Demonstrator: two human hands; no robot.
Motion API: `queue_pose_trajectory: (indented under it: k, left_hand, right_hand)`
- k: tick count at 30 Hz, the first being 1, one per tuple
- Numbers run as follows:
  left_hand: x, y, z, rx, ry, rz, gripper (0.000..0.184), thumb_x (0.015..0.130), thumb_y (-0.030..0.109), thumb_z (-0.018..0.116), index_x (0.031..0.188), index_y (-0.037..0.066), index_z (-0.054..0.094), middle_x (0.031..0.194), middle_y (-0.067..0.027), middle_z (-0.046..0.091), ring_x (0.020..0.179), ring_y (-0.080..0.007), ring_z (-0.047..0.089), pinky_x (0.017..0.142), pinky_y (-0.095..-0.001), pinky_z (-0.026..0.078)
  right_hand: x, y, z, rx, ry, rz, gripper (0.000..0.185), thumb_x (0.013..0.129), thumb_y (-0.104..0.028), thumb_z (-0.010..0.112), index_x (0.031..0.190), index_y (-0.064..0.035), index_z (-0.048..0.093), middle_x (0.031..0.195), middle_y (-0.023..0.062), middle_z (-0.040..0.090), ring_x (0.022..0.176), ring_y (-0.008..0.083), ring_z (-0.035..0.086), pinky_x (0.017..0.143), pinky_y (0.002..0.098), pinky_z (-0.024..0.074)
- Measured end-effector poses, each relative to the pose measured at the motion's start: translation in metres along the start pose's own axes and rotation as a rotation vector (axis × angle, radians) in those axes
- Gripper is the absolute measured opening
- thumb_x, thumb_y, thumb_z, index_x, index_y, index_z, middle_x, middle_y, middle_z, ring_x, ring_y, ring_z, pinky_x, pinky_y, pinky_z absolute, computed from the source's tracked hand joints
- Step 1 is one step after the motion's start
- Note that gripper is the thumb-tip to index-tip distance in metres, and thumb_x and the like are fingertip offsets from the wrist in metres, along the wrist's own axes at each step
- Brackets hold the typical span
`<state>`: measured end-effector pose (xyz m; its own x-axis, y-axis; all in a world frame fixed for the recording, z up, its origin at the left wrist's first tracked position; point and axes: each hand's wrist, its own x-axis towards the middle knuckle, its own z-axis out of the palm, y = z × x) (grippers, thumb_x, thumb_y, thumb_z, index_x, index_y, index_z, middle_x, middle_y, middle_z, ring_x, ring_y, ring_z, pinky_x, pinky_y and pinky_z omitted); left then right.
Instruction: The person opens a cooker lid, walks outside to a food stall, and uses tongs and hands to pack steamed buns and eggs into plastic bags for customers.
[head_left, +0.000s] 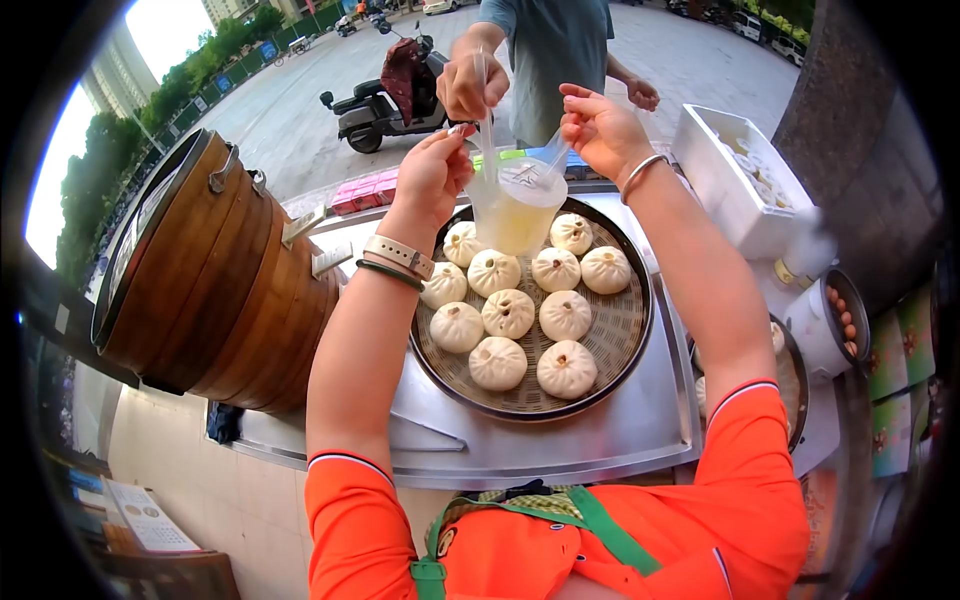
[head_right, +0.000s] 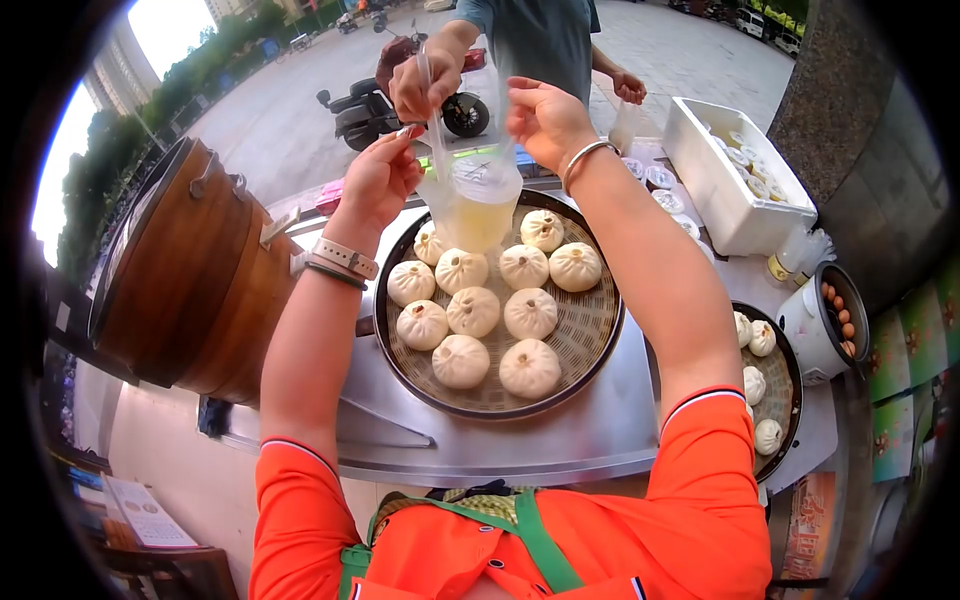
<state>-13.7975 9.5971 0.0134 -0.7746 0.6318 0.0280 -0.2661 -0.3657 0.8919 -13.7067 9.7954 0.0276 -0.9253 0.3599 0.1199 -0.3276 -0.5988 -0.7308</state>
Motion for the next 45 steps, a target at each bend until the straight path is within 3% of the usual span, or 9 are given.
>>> queue_pose_trajectory:
  k: [8, 11, 17, 20, 24, 31, 37, 41, 45]
  left_hand:
    - [0.009, -0.005, 0.011, 0.099, 0.11, 0.165, 0.011, 0.082, 0.005, 0.048, 0.092, 0.001, 0.052, 0.066, -0.0023, 0.053, 0.055, -0.0098, 0.05, 0.05, -0.0202, 0.041]
    - [0.024, 0.003, 0.027, 0.166, 0.01, 0.177, 0.017, 0.083, 0.005, 0.047, 0.1, 0.001, 0.049, 0.072, -0.0044, 0.055, 0.064, -0.012, 0.054, 0.06, -0.0234, 0.045]
    - [0.049, -0.005, 0.055, 1.087, -0.007, 0.708, 0.018, 0.08, 0.005, 0.046, 0.095, -0.002, 0.05, 0.074, -0.0102, 0.058, 0.063, -0.0163, 0.056, 0.059, -0.0273, 0.045]
    - [0.034, -0.011, 0.061, 1.259, -0.012, 0.875, 0.016, 0.081, 0.007, 0.045, 0.095, 0.0, 0.048, 0.077, -0.0128, 0.059, 0.068, -0.0232, 0.059, 0.061, -0.0319, 0.046]
    - [0.006, -0.002, 0.054, 1.361, 0.04, 0.707, 0.019, 0.081, 0.009, 0.047, 0.099, 0.002, 0.046, 0.085, -0.015, 0.06, 0.078, -0.0267, 0.06, 0.068, -0.0339, 0.046]
    - [-0.059, 0.006, -0.028, 1.095, 0.08, 0.598, 0.018, 0.084, 0.005, 0.048, 0.1, -0.001, 0.05, 0.088, -0.009, 0.059, 0.082, -0.0125, 0.056, 0.074, -0.025, 0.044]
    - [-0.148, 0.002, -0.098, 1.02, 0.207, 0.496, 0.015, 0.084, 0.006, 0.048, 0.096, -0.001, 0.053, 0.089, -0.0085, 0.06, 0.082, -0.0137, 0.057, 0.069, -0.0241, 0.045]
    - [-0.217, -0.004, -0.138, 1.048, 0.326, 0.372, 0.014, 0.084, 0.006, 0.048, 0.095, -0.001, 0.054, 0.087, -0.0065, 0.06, 0.08, -0.0114, 0.056, 0.07, -0.0218, 0.043]
    - [-0.265, -0.024, -0.179, 1.003, 0.346, 0.222, 0.013, 0.084, 0.006, 0.048, 0.093, -0.001, 0.054, 0.086, -0.0048, 0.058, 0.081, -0.0109, 0.053, 0.072, -0.021, 0.041]
  right_hand:
    - [0.005, 0.003, 0.012, -0.166, -0.017, 0.011, 0.024, 0.079, -0.003, 0.053, 0.103, -0.001, 0.047, 0.075, 0.004, 0.048, 0.066, 0.0122, 0.049, 0.056, 0.0223, 0.0441]
    - [0.005, 0.002, 0.028, -0.326, 0.025, 0.003, 0.022, 0.081, -0.008, 0.053, 0.102, -0.0014, 0.048, 0.078, 0.005, 0.049, 0.07, 0.0146, 0.053, 0.061, 0.0244, 0.0476]
    - [0.01, 0.0, 0.056, -0.544, -0.094, 0.194, 0.027, 0.089, -0.027, 0.042, 0.1, -0.0043, 0.05, 0.083, 0.005, 0.05, 0.069, 0.0163, 0.055, 0.059, 0.0262, 0.0491]
    - [0.034, 0.008, 0.05, -0.31, -0.016, 0.126, 0.023, 0.087, -0.025, 0.044, 0.093, -0.0037, 0.05, 0.088, 0.0071, 0.052, 0.062, 0.0148, 0.05, 0.054, 0.0253, 0.0441]
    - [0.047, 0.016, 0.047, -0.218, 0.21, 0.146, 0.024, 0.081, -0.025, 0.055, 0.094, -0.0051, 0.049, 0.091, 0.0078, 0.044, 0.074, 0.017, 0.047, 0.057, 0.0257, 0.0429]
    - [0.065, 0.012, 0.025, -0.262, 0.147, 0.055, 0.031, 0.076, -0.027, 0.062, 0.091, -0.0042, 0.049, 0.089, 0.0065, 0.041, 0.074, 0.0148, 0.043, 0.057, 0.0228, 0.0398]
    - [0.091, 0.039, -0.011, -0.405, 0.137, -0.074, 0.018, 0.078, -0.021, 0.059, 0.088, -0.0065, 0.054, 0.072, 0.0012, 0.049, 0.069, 0.013, 0.044, 0.064, 0.0252, 0.039]
    - [0.087, 0.039, -0.023, -0.238, 0.279, -0.03, 0.016, 0.075, -0.014, 0.061, 0.085, -0.0032, 0.054, 0.079, 0.0052, 0.049, 0.071, 0.0149, 0.044, 0.065, 0.0264, 0.0396]
    - [0.094, 0.043, -0.027, -0.225, 0.178, -0.058, 0.015, 0.071, -0.012, 0.063, 0.078, -0.0027, 0.054, 0.072, 0.0051, 0.049, 0.063, 0.015, 0.043, 0.058, 0.0268, 0.039]
